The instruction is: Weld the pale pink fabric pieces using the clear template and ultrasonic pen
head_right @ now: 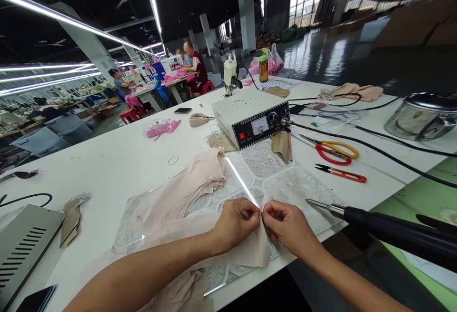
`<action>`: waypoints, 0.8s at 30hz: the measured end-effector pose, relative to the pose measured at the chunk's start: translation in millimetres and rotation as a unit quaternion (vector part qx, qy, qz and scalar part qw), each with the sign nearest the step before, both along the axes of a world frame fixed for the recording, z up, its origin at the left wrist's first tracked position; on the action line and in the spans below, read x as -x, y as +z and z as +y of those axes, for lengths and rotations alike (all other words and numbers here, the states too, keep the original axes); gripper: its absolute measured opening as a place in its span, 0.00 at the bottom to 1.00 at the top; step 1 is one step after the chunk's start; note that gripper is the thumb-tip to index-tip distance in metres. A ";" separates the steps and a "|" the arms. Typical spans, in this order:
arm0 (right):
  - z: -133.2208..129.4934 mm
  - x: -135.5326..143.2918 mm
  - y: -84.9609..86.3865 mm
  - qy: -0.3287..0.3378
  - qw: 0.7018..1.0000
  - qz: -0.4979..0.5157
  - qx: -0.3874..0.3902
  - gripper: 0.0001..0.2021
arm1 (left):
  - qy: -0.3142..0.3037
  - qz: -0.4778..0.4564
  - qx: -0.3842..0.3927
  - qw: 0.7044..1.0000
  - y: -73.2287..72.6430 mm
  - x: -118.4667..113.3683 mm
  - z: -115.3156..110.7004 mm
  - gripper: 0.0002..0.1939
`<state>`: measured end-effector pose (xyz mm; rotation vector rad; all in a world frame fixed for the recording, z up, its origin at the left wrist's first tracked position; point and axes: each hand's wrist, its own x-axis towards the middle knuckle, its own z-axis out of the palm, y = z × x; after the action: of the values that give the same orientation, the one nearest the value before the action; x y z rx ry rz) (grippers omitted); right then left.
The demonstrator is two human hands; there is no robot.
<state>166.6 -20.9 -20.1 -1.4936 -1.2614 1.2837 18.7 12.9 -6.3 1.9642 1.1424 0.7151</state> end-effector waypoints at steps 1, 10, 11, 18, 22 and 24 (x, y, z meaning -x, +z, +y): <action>0.0 0.3 0.9 -0.001 1.000 0.002 -0.005 0.11 | 0.006 -0.008 0.009 1.000 -0.2 -1.2 -0.6 0.07; -1.7 0.6 -3.1 -0.049 0.998 0.036 -0.003 0.09 | 0.059 -0.058 0.033 0.996 -4.8 -8.5 -4.0 0.06; -1.5 0.7 -3.1 -0.052 0.998 0.040 0.000 0.09 | 0.066 -0.060 0.040 0.995 -3.7 -9.0 -4.5 0.06; -1.4 2.1 1.3 -0.092 0.992 0.087 0.018 0.08 | 0.114 -0.084 0.133 0.981 1.7 -17.7 -8.1 0.05; 0.3 0.3 0.1 -0.139 0.983 0.115 0.020 0.06 | 0.137 -0.142 0.221 0.955 -5.3 -17.6 -2.6 0.03; 1.1 -1.6 -0.3 -0.138 0.982 0.128 0.030 0.07 | 0.141 -0.168 0.243 0.945 -9.0 -14.8 1.2 0.02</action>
<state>168.1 -19.9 -20.4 -1.4345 -0.8257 1.2874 33.4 14.1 -15.3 1.2293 1.2542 0.7885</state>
